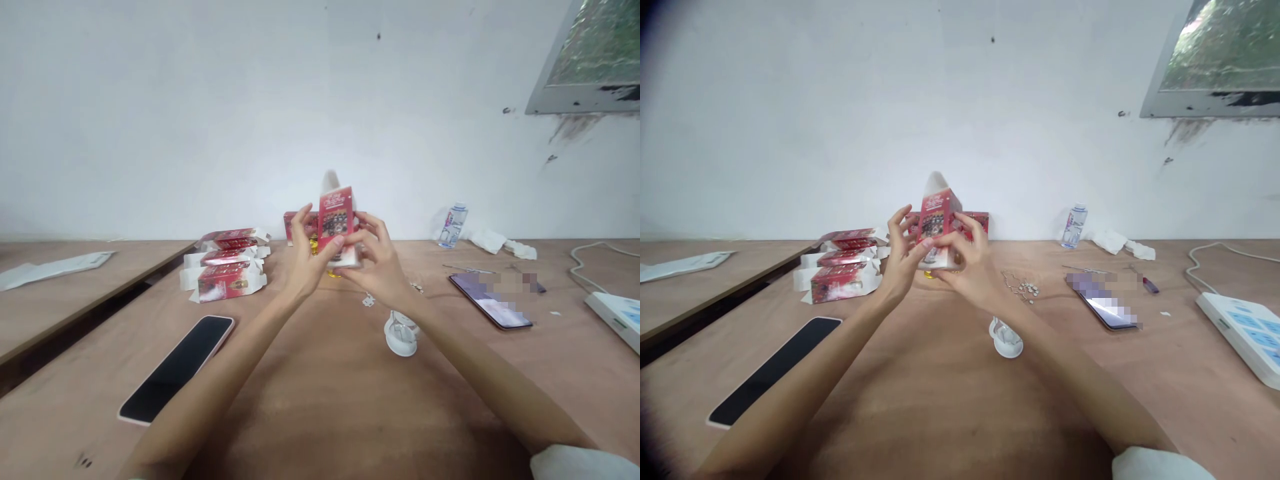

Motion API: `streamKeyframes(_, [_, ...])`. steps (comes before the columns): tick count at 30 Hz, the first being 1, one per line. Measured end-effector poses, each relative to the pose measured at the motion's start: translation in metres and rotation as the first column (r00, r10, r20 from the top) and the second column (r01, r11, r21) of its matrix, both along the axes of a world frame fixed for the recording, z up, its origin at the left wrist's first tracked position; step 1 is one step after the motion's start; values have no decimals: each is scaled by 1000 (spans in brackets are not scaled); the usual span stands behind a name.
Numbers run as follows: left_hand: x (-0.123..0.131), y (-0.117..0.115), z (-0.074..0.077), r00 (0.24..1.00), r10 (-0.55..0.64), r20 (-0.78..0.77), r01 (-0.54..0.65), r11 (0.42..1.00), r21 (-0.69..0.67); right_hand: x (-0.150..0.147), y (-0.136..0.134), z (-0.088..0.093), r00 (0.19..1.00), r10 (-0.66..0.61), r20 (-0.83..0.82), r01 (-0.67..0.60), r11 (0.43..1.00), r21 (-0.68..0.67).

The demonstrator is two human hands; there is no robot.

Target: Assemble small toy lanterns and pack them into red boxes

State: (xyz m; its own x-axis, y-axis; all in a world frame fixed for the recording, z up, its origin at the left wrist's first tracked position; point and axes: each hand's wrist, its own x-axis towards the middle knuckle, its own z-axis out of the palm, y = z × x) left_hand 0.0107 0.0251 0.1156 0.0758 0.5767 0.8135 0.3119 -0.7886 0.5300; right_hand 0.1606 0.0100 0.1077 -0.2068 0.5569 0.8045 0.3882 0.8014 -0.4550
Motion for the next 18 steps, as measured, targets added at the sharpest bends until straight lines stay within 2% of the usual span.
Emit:
streamKeyframes(1, [-2,1,3,996,-88,35,91,991,-102,-1,2,-3,990,-76,119,62,991,116])
streamKeyframes(3, [-7,2,9,978,-193,73,206,947,-245,-1,1,-3,922,-149,357,46,958,282])
streamKeyframes(5, [-15,3,14,980,-192,52,198,933,-299,5,-6,5,838,-125,530,-50,952,303])
streamKeyframes(7, [-23,5,18,989,-147,-29,132,945,-299,17,-19,20,781,-53,623,-81,979,186])
streamKeyframes(8, [-27,6,19,988,-130,-89,98,951,-294,25,-26,29,753,-9,658,-56,995,78])
streamKeyframes(9, [-30,7,20,982,-113,-152,66,956,-287,33,-34,37,723,8,691,32,998,-45])
streamKeyframes(11, [-32,7,21,964,-82,-253,9,961,-278,47,-44,50,609,4,793,277,936,-217])
streamKeyframes(13, [-30,4,20,954,-53,-295,-32,960,-278,55,-46,54,478,91,873,464,819,-339])
streamKeyframes(15, [-27,1,20,960,-17,-278,-64,959,-277,56,-39,52,384,193,903,566,723,-395])
streamKeyframes(16, [-25,-1,19,964,-8,-265,-68,959,-277,55,-35,50,354,223,908,593,697,-403])
streamKeyframes(18, [-22,-3,17,968,-26,-251,-46,959,-278,52,-27,46,334,233,913,601,694,-397])
